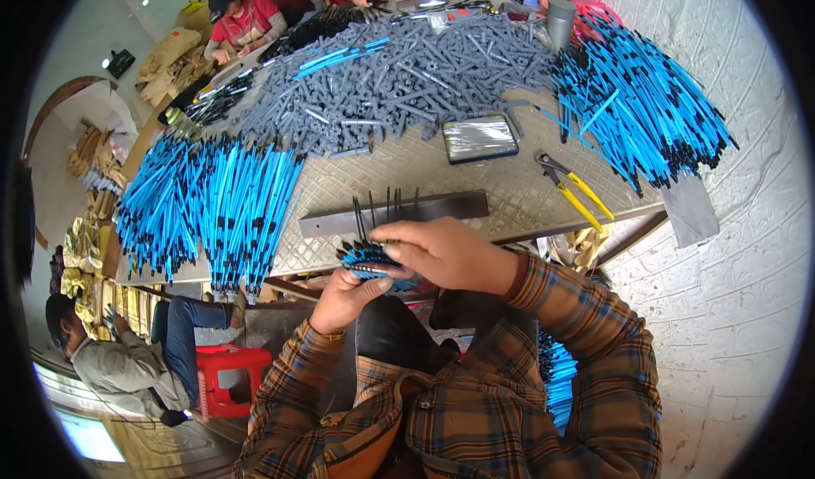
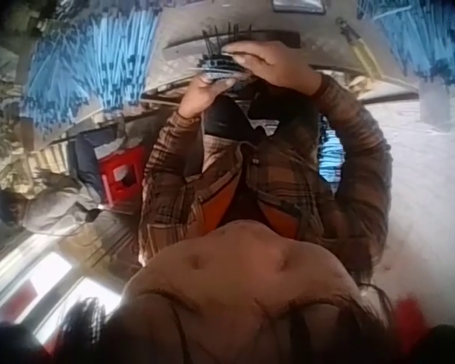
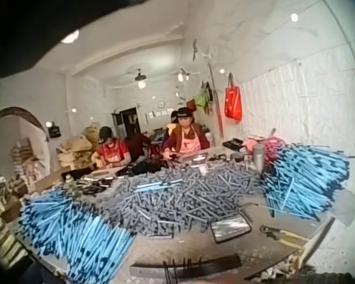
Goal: The person bundles small blue plastic components together by hand, then crimps them with a hand tool.
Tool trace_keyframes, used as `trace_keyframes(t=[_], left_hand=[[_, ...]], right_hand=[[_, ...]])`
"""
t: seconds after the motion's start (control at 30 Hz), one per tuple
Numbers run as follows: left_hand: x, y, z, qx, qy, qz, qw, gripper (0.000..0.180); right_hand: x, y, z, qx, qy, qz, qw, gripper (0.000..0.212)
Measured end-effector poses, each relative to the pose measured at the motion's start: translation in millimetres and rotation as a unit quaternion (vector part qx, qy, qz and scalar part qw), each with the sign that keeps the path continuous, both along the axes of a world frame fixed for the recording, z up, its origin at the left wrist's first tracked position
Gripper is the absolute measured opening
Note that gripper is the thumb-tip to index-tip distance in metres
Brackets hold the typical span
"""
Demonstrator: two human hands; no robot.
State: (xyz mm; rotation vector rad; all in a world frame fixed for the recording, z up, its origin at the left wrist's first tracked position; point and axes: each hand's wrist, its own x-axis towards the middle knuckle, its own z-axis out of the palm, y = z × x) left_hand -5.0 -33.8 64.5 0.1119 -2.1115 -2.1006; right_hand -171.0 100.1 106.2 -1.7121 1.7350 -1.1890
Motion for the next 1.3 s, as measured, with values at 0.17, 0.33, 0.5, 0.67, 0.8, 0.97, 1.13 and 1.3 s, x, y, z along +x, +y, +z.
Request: trace_keyframes(t=[0.17, 0.33, 0.5, 0.67, 0.8, 0.97, 1.13, 1.3], left_hand=[[-3, 1, -5, -0.03, 0.0, 0.031, 0.999, 0.017], [-2, -3, -7, -0.002, 0.009, 0.015, 1.0, 0.017], [-4, 1, -7, 0.007, 0.002, 0.016, 1.0, 0.017], [-5, -2, -10, -0.004, -0.001, -0.008, 1.0, 0.018], [-2, -6, -9, -0.003, -0.004, -0.03, 1.0, 0.019], [-4, -6, -13, -0.006, 0.006, -0.037, 0.999, 0.02], [-1, -5, -13, 0.026, 0.001, -0.035, 0.999, 0.021], [-2, -4, -10, 0.051, -0.01, -0.049, 0.997, 0.021]], right_hand=[[0, 1, 2, -0.003, -0.032, 0.031, 0.999, 0.03], [3, -3, -5, -0.023, -0.07, 0.034, 0.997, 0.028], [9, -4, -15, -0.1, -0.092, 0.013, 0.991, 0.025], [5, -1, 15, -0.074, 0.031, 0.001, 0.997, 0.024], [-5, -7, 25, -0.028, 0.095, 0.048, 0.994, 0.027], [-7, -10, 16, -0.046, 0.06, 0.085, 0.994, 0.023], [4, -10, 4, -0.061, -0.072, 0.064, 0.993, 0.02], [4, -13, -18, -0.093, -0.148, 0.074, 0.982, 0.019]])
